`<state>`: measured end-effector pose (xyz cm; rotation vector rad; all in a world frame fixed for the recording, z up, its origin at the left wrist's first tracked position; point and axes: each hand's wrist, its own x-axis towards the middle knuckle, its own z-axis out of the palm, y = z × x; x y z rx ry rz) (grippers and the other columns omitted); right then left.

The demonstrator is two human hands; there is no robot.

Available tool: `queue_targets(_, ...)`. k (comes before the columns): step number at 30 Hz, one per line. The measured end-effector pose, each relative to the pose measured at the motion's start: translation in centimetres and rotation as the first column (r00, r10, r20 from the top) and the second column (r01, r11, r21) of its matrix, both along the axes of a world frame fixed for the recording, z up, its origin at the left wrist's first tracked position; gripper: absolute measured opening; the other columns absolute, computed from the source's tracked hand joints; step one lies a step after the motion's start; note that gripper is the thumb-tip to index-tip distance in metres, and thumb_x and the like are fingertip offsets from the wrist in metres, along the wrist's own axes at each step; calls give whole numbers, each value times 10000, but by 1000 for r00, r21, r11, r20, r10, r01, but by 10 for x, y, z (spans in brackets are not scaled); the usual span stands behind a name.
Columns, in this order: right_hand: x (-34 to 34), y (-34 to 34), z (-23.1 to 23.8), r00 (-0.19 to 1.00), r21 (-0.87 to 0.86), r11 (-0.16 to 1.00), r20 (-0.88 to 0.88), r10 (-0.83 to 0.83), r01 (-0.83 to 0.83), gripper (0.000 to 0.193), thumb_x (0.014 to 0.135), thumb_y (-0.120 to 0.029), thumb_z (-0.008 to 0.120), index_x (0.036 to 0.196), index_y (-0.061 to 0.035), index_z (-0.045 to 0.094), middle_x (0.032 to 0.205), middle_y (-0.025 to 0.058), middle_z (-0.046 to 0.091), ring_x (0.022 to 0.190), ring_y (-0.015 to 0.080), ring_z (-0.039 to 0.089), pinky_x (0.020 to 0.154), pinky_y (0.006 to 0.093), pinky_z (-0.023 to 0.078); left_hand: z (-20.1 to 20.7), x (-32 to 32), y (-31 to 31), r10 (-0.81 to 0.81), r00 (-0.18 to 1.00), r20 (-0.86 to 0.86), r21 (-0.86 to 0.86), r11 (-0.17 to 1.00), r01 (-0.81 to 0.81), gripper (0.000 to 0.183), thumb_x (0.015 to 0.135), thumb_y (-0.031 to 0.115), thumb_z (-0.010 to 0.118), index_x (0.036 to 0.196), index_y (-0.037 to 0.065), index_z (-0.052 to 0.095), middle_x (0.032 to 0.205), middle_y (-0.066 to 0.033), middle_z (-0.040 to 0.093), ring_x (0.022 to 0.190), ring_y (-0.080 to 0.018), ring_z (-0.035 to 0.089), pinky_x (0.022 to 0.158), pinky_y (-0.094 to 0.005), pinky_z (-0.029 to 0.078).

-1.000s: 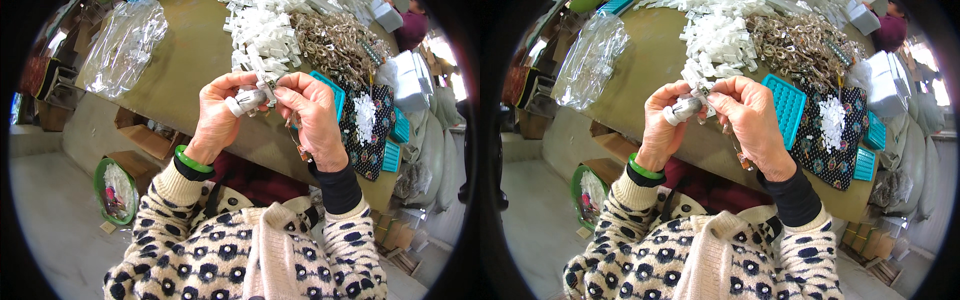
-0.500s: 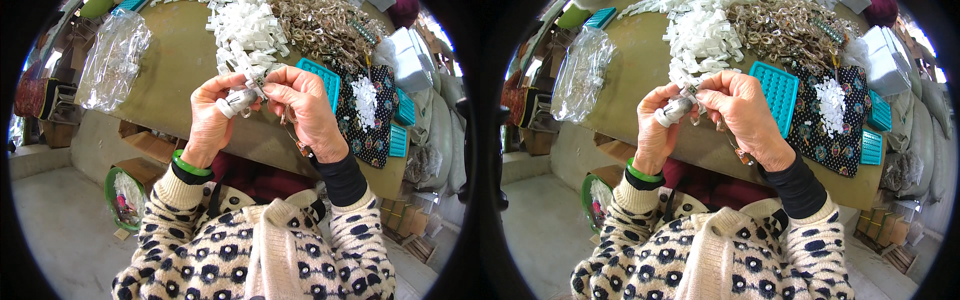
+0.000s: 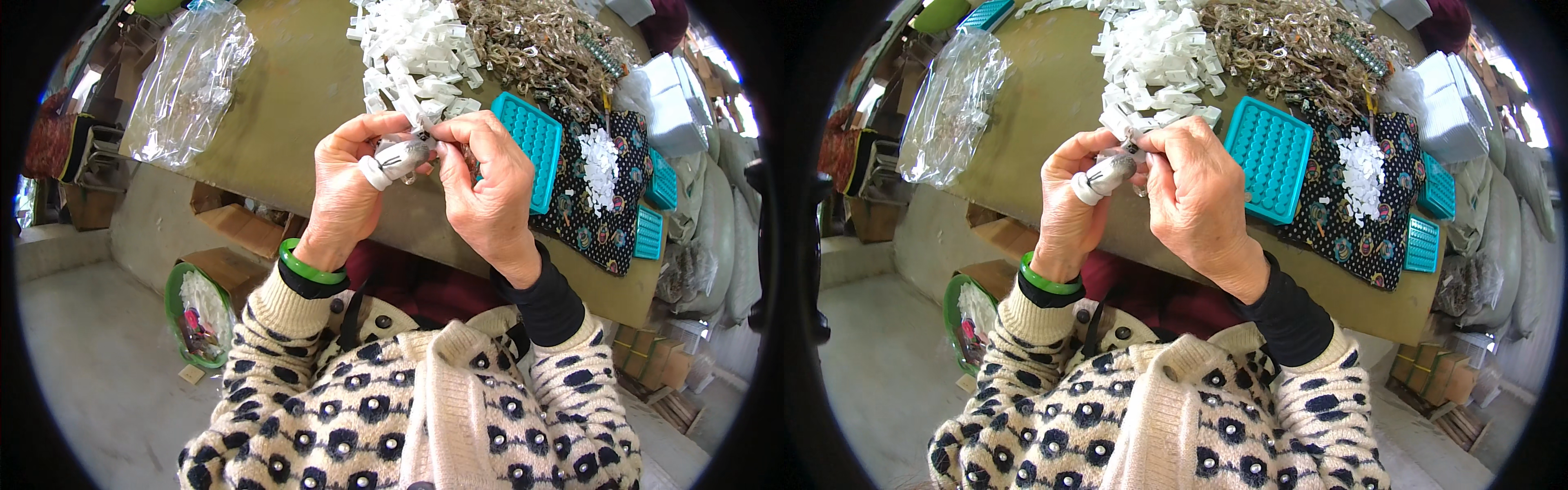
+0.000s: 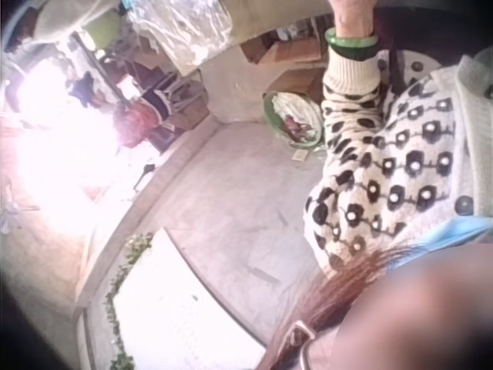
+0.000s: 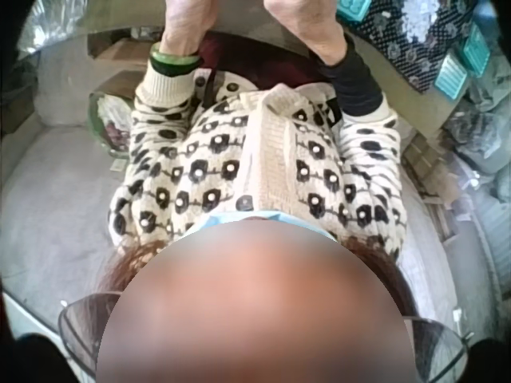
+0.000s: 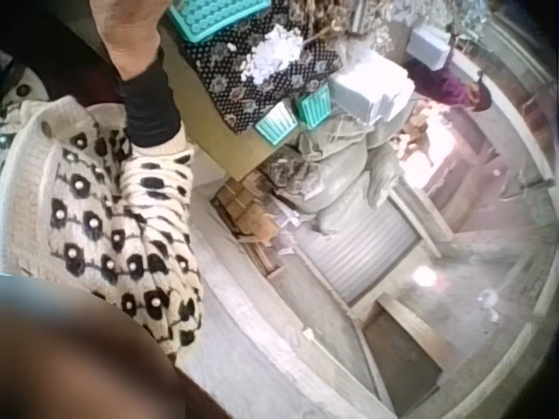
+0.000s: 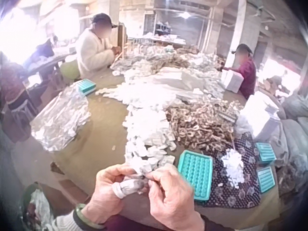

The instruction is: The person repeatedly picks small white plastic housings and metal pins from a table, inserts the pins into the housings, and places the assembled units into a blue tray. The process is continuous and repetitive throughout the clip.

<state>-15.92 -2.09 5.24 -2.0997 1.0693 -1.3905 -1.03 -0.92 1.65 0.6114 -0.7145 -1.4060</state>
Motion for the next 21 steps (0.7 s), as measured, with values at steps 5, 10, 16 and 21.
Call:
queue_targets(5,10,3,-12,993,-126,991,-104,-57,43,263,770,172,565,975,10,598,899,119,609,743,203,640,609,282,519,3,4,2,24,999,24,103,994,-26,201,836,-11,690,1027,-55,644,893,-140,690,709,-176,683,670,-283,556)
queue_targets(10,15,1,-14,982,-300,953,-164,-96,43,292,737,180,581,962,-5,598,882,129,610,760,262,616,637,324,500,8,4,6,65,998,26,96,993,-67,208,821,-18,706,1014,-51,634,882,-113,677,707,-155,665,651,-277,555)
queue_targets(16,22,-2,-15,986,-328,944,-152,-74,20,265,747,163,598,946,-12,602,866,114,609,719,237,587,601,293,473,11,-1,6,210,966,148,42,975,-219,239,804,-33,713,1021,-42,613,912,-78,662,763,-97,622,654,-235,538)
queue_targets(21,23,4,-13,996,-49,995,-22,-83,82,168,830,108,599,953,-7,589,863,45,588,705,73,538,596,213,435,11,-9,6,317,925,208,20,944,-328,277,804,-46,696,1058,-28,587,897,-67,654,713,-70,588,597,-218,507)
